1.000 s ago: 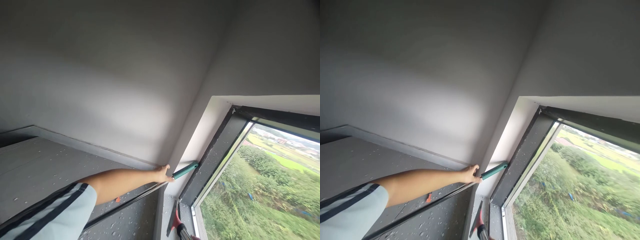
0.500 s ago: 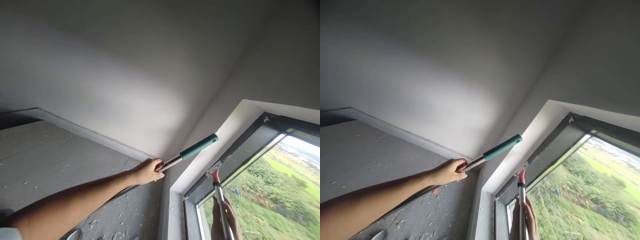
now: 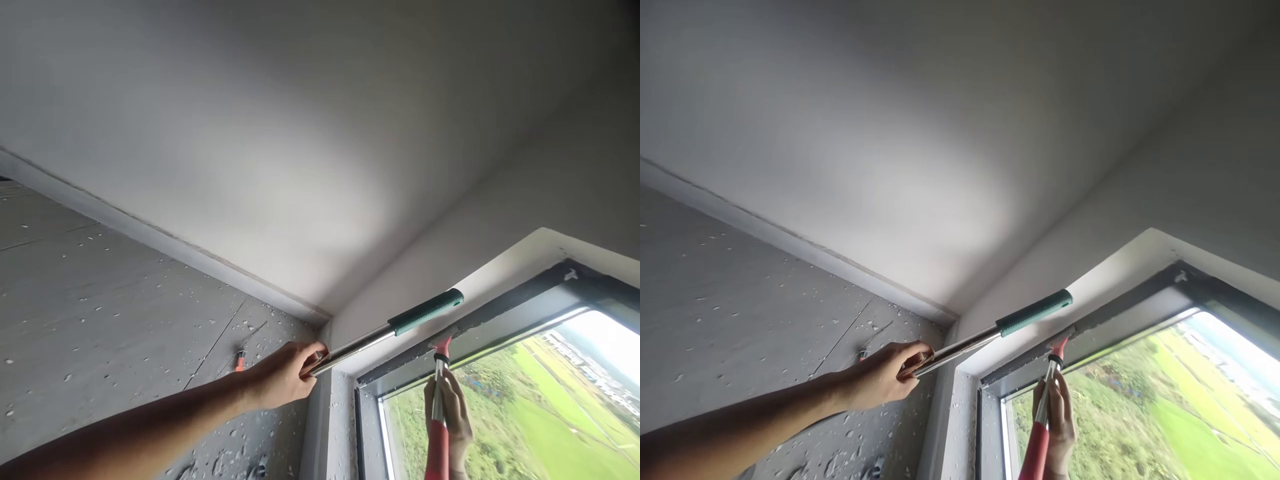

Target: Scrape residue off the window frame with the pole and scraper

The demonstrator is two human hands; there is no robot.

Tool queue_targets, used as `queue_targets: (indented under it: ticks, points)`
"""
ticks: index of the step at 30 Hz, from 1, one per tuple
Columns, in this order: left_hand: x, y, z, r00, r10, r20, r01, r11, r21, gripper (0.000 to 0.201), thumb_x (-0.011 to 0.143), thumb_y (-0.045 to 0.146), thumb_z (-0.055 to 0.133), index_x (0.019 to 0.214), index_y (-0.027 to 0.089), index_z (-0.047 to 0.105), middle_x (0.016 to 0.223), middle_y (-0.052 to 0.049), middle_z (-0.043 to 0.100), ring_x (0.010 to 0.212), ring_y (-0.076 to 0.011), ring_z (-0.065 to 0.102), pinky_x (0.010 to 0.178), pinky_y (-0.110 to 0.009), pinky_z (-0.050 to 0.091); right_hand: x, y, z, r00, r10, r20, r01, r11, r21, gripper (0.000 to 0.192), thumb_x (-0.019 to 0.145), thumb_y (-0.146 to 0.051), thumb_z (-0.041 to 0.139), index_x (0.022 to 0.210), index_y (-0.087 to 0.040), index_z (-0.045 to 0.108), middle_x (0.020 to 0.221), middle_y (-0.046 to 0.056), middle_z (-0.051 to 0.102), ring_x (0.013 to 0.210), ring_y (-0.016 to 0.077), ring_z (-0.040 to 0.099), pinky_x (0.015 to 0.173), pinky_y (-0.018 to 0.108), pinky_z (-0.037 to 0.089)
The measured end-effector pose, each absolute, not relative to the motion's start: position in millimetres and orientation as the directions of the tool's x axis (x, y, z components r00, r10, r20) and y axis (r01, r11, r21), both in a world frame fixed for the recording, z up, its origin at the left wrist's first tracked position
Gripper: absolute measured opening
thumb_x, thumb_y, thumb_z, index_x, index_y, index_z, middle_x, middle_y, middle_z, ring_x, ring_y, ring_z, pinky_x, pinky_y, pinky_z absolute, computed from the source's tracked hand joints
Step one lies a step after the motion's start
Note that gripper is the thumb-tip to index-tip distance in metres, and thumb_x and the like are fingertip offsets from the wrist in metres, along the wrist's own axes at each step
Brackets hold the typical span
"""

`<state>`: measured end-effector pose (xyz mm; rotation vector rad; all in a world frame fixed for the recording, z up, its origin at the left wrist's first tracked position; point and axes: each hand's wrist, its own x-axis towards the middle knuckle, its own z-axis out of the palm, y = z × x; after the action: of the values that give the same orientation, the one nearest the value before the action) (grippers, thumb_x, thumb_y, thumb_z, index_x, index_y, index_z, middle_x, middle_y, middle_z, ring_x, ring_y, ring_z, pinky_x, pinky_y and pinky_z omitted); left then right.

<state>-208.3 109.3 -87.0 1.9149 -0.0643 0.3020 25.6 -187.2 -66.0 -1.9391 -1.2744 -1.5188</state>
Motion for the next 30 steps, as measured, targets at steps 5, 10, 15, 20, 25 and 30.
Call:
queue_targets:
  ticks: [5,10,15,20,25,30]
  points:
    - [-207.9,109.8,-100.7,0.958,0.116,0.261,-0.202,-0.370,0.907,0.032,0.071,0.015,0.046,0.102,0.021,0.051,0.063,0.007,0.046,0.053,-0.0070,0.035,0.050,-0.016,0.029,26.7,-184.7,-67.8,0.042,0.427,0.903,0.836,-0.510,0.202,0.023,0.073,-0.018,0.065,0.095,-0.014,0.057,0.107,0.013,0.060,0.086,0.0192,0.063,0.069,0.031,0.056]
    - [-209.3,108.1,-95.6,0.957,0.108,0.268,-0.207,-0.392,0.896,0.026,0.071,0.013,0.045,0.094,0.020,0.053,0.065,0.006,0.049,0.055,-0.0070,0.038,0.051,-0.016,0.030,28.1,-192.8,-70.3,0.051,0.474,0.879,0.866,-0.459,0.197,0.019,0.076,-0.021,0.062,0.093,-0.015,0.058,0.111,0.012,0.058,0.086,0.0195,0.063,0.067,0.029,0.056]
    - [-207.0,105.2,-97.7,0.948,0.127,0.292,-0.212,-0.432,0.876,0.023,0.070,0.014,0.045,0.091,0.020,0.054,0.067,0.005,0.052,0.056,-0.0073,0.040,0.052,-0.016,0.031,25.2,-198.3,-78.3,0.068,0.521,0.851,0.770,-0.570,0.288,0.015,0.075,-0.023,0.063,0.088,-0.017,0.059,0.108,0.010,0.063,0.079,0.0160,0.064,0.063,0.023,0.053]
    - [-207.7,105.0,-100.3,0.940,0.146,0.309,-0.210,-0.464,0.860,0.025,0.070,0.013,0.046,0.093,0.018,0.054,0.069,0.004,0.054,0.058,-0.0076,0.042,0.054,-0.016,0.033,19.7,-191.9,-85.9,0.100,0.530,0.842,0.655,-0.672,0.346,0.014,0.076,-0.027,0.063,0.083,-0.016,0.060,0.103,0.008,0.065,0.071,0.0143,0.063,0.051,0.020,0.045]
    - [-213.0,108.0,-94.4,0.933,0.144,0.330,-0.233,-0.457,0.858,0.020,0.072,0.015,0.046,0.090,0.018,0.054,0.065,0.005,0.052,0.055,-0.0071,0.039,0.051,-0.016,0.030,18.5,-188.9,-93.5,0.141,0.555,0.820,0.628,-0.690,0.360,0.018,0.080,-0.032,0.056,0.078,-0.016,0.062,0.102,0.007,0.065,0.066,0.0127,0.062,0.044,0.020,0.039]
    - [-214.9,108.7,-92.1,0.935,0.145,0.323,-0.221,-0.475,0.852,0.022,0.072,0.015,0.047,0.092,0.018,0.055,0.066,0.004,0.053,0.055,-0.0073,0.040,0.052,-0.016,0.031,15.9,-187.0,-104.6,0.172,0.563,0.809,0.599,-0.711,0.368,0.021,0.082,-0.034,0.053,0.079,-0.015,0.063,0.105,0.007,0.065,0.063,0.0124,0.061,0.041,0.020,0.037]
